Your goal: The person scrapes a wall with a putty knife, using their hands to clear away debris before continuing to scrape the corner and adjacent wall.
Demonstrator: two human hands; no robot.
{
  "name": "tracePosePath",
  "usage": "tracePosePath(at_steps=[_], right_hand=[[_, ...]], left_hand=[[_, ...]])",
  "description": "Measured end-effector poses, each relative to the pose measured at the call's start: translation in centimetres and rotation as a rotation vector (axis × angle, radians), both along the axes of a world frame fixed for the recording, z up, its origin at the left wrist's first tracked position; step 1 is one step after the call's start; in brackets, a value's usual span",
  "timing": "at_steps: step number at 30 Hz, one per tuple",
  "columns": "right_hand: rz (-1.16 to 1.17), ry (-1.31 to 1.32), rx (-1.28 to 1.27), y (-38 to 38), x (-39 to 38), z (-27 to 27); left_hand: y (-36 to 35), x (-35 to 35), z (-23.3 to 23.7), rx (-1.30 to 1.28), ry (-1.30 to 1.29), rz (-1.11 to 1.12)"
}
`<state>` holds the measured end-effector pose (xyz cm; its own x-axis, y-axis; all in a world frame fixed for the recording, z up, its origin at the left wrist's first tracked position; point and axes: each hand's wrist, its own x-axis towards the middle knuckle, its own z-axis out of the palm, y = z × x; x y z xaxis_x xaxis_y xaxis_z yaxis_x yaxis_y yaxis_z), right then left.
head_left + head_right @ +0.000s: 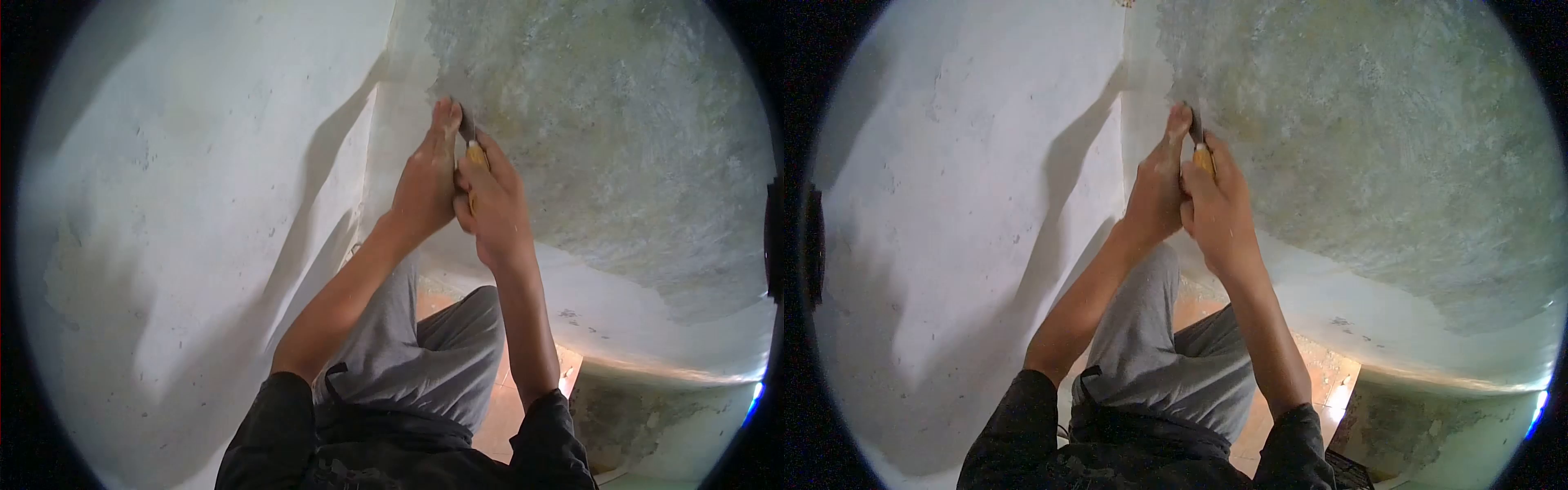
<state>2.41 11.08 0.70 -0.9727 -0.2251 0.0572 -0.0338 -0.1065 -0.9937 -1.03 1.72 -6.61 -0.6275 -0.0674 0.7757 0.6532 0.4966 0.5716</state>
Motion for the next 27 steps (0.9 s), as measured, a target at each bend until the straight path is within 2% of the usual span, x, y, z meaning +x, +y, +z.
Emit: tracePosePath(at_steps=[6,9,11,13,16,18,21,23,25,27], right_hand=[[-0.001,-0.025,0.055,-0.4,1.6,0.8],[-0.02,-0.015,0.024,-0.7,0.2,0.8],[-0.035,-0.079,0.012,-0.1,1.2,0.0],[0.036,-0.014,0.065,-0.2,1.3,1.3],[-0.06,0.057,0.081,-1.0,0.2,-0.3],[-0.02,0.013,0.072,-0.5,1.5,0.8],[-0.02,-0.038,0.07,-0.9,0.6,0.7],[-0.057,-0.037,0.077,-0.6,0.8,0.4],[0.042,-0.038,0.087,-0.2,2.0,1.7],[-0.005,0.015,0.155,-0.7,0.1,0.5]], left_hand=[[-0.1,0.9,-0.4,-0.029,0.002,0.045],[-0.5,-0.1,0.3,0.021,-0.036,-0.029],[-0.4,-0.3,-0.1,-0.048,-0.003,0.048],[-0.1,0.3,0.1,-0.012,0.018,0.036],[-0.6,-0.2,-0.6,-0.002,0.039,0.027],[-0.7,-0.4,-0.4,-0.033,0.091,0.04],[-0.6,0.7,-0.3,0.049,-0.054,-0.055],[-1.0,-0.3,-0.4,-0.072,-0.001,0.053],[-0.5,0.3,-0.1,-0.031,0.004,0.004],[-0.5,0.7,-0.6,0.025,-0.025,-0.037]])
